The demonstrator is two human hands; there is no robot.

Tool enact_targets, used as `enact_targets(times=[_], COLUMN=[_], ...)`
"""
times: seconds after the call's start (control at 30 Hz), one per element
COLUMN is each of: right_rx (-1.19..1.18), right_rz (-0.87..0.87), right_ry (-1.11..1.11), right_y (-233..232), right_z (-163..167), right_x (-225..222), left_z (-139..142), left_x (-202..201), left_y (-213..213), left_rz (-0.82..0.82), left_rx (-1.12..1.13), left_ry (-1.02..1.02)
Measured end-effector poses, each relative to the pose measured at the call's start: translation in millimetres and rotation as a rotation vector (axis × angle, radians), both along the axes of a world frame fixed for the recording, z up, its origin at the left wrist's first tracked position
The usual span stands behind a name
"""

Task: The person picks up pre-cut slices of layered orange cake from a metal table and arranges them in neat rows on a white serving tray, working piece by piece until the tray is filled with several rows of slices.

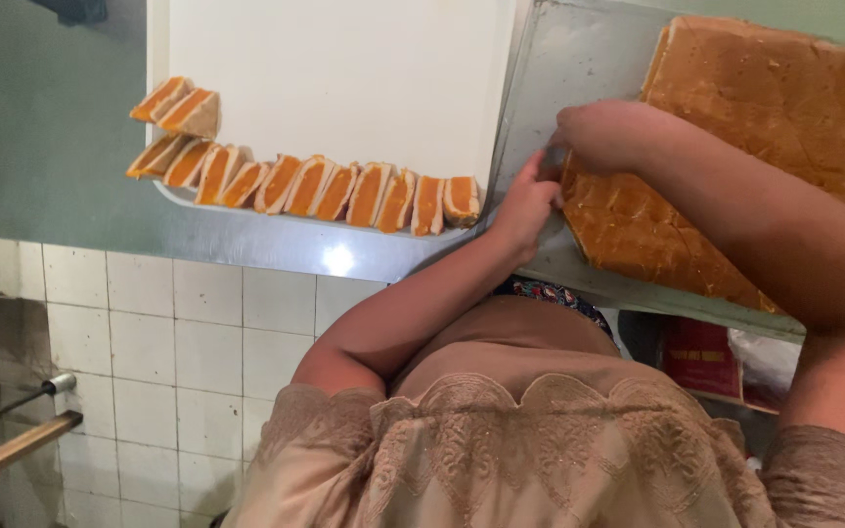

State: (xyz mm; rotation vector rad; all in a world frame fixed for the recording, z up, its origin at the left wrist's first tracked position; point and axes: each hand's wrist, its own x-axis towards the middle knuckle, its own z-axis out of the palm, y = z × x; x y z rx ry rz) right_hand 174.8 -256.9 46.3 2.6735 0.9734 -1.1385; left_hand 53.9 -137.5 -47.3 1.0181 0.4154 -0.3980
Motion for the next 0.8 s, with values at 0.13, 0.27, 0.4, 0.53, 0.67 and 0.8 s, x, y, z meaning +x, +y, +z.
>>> enact_targets(times=[0.13, 0.27, 0.4, 0.53, 0.67, 0.8], right_rx=[0.087, 0.079, -0.038, -0.029, -0.041, -0.050], right_rz=[0.184, 0.109, -0.171, -0.152, -0.145, -0.252], right_ry=[-0.072, -0.028, 0.160, 0.160, 0.143, 0.225], right_y=[1.7, 3.2, 5.3, 11.9, 20.1, 20.3], right_z=[-4.5, -4.0, 1.1, 8.7, 18.3, 26.9], right_x=[5.4, 6.3, 8.6, 12.2, 12.0, 6.7], left_z=[8.7, 18.0, 20.7, 18.4, 16.7, 20.7], left_x=[5.7, 12.4, 19.9, 20.6, 18.7, 17.4], left_y=[-3.0, -5.2, -9.5, -7.5, -2.2, -2.2], left_rz=[-0.013, -0.053, -0.051, -0.027, -0.013, -0.032], left_rx=[0.049, 0.071, -0.001, -0.063, -0.008, -0.039], left_ry=[0.019, 0.140, 0.097, 0.101, 0.171, 0.051])
